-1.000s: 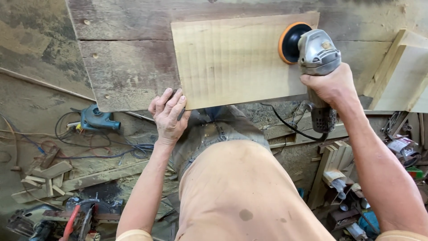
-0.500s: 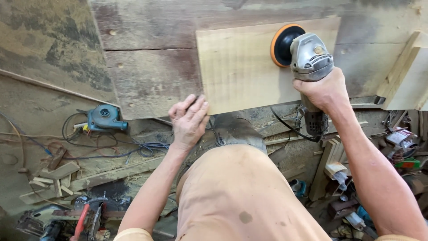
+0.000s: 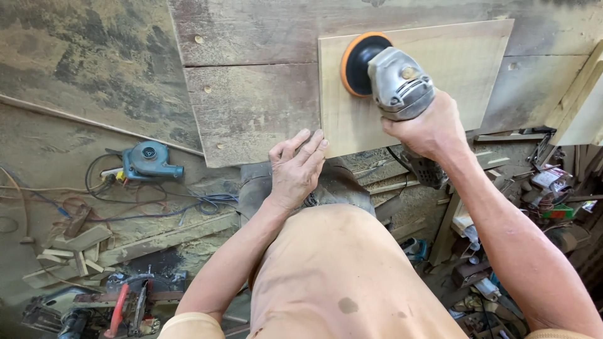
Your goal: The person uses an angle grinder with a sanding disc to sand a rectangular wooden board on a workbench. The person holds the board with one hand and moves the tool across the surface, then flips the board to sand the other side.
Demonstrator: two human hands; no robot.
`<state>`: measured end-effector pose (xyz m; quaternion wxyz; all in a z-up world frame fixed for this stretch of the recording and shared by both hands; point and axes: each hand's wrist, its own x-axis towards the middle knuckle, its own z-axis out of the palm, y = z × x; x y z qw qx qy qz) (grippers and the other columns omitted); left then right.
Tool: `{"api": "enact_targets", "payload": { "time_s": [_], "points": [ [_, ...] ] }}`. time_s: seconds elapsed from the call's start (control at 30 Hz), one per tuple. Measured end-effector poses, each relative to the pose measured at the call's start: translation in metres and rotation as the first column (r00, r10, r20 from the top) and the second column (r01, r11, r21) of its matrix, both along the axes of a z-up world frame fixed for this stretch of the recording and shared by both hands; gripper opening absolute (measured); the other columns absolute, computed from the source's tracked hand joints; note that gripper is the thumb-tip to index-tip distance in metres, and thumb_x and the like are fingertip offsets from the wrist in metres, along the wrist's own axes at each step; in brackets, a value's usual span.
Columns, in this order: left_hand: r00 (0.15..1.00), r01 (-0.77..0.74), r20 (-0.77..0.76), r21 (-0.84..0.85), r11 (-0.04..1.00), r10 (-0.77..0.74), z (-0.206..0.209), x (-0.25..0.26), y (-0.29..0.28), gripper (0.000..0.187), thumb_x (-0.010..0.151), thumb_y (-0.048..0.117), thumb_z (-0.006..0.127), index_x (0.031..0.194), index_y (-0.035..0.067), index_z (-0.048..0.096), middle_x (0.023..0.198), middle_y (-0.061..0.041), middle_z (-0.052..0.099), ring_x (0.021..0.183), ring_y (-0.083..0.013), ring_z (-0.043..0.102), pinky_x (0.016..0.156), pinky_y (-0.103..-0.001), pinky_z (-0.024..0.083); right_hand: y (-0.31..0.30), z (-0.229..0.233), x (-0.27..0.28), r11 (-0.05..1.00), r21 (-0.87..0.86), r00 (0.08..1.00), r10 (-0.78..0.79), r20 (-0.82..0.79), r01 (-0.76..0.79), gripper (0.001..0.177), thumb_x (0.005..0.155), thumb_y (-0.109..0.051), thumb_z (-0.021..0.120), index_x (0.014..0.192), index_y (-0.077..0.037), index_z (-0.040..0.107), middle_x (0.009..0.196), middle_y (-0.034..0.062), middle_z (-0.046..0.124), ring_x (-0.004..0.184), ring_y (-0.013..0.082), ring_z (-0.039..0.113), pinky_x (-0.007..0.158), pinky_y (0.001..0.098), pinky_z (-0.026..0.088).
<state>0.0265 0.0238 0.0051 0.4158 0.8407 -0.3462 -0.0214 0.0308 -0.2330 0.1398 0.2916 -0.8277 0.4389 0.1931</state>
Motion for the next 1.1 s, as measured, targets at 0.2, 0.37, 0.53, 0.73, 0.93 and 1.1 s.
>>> {"api": "enact_targets", "payload": {
  "time_s": [0.2,0.37,0.53,0.73,0.93,1.1],
  "points": [
    [1.0,0.009,0.024,0.009,1.0,-0.01,-0.002,0.0,0.0,0.031,0.096,0.027,0.069,0.127,0.024,0.072,0.138,0.005,0.069,0.127,-0.0206,0.062,0.102,-0.04,0.038,0.032,0.017,0.028,0.997,0.041,0.995,0.073,-0.062,-0.07,0.051,0.07,-0.029,0.091,0.107,0.0,0.073,0.093,0.0228,0.074,0.091,0.0394,0.073,0.077,0.0527,0.057],
    [0.996,0.036,0.083,-0.005,0.999,-0.035,0.012,0.012,-0.003,0.035,0.09,0.028,0.077,0.125,0.021,0.073,0.135,0.002,0.07,0.125,-0.0218,0.063,0.099,-0.04,0.038,0.04,0.011,0.037,0.993,0.017,0.986,0.116,-0.123,-0.114,0.058,0.067,-0.041,0.091,0.109,-0.004,0.073,0.094,0.0182,0.076,0.096,0.0368,0.074,0.078,0.0531,0.059],
    [0.992,0.016,0.128,0.013,1.0,-0.018,0.014,0.013,-0.007,0.033,0.088,0.031,0.08,0.119,0.021,0.074,0.13,0.002,0.073,0.12,-0.0214,0.064,0.098,-0.04,0.038,0.02,0.016,0.027,0.995,0.055,0.995,0.081,-0.057,-0.078,0.056,0.071,-0.035,0.089,0.11,0.001,0.07,0.095,0.0225,0.074,0.097,0.0411,0.073,0.081,0.0531,0.06],
    [0.983,0.008,0.181,0.025,1.0,-0.013,0.027,0.018,-0.016,0.036,0.084,0.028,0.083,0.119,0.022,0.075,0.123,0.001,0.073,0.115,-0.0227,0.065,0.094,-0.04,0.038,-0.043,-0.003,-0.015,0.991,0.03,0.99,-0.129,-0.052,0.131,0.045,0.061,-0.032,0.091,0.098,-0.012,0.077,0.082,0.0124,0.074,0.082,0.0259,0.073,0.073,0.0421,0.056],
    [0.97,-0.034,0.242,0.025,0.999,0.027,0.028,0.015,-0.023,0.032,0.082,0.025,0.084,0.113,0.021,0.078,0.119,-0.002,0.074,0.11,-0.0241,0.067,0.091,-0.04,0.039,-0.105,-0.006,-0.052,0.971,0.021,0.969,-0.241,0.055,0.24,0.034,0.064,-0.029,0.091,0.092,-0.015,0.077,0.075,0.0087,0.07,0.074,0.0171,0.068,0.067,0.0375,0.053],
    [0.979,0.003,0.199,0.18,0.984,-0.039,0.033,0.012,-0.02,0.024,0.105,0.036,0.061,0.118,0.021,0.074,0.126,-0.001,0.069,0.116,-0.0246,0.064,0.098,-0.042,0.031,-0.136,0.037,-0.024,0.906,0.11,0.904,-0.384,-0.189,0.408,0.034,0.079,-0.01,0.075,0.112,-0.01,0.068,0.098,0.0025,0.07,0.081,0.0133,0.064,0.072,0.0267,0.06]
  ]
}}
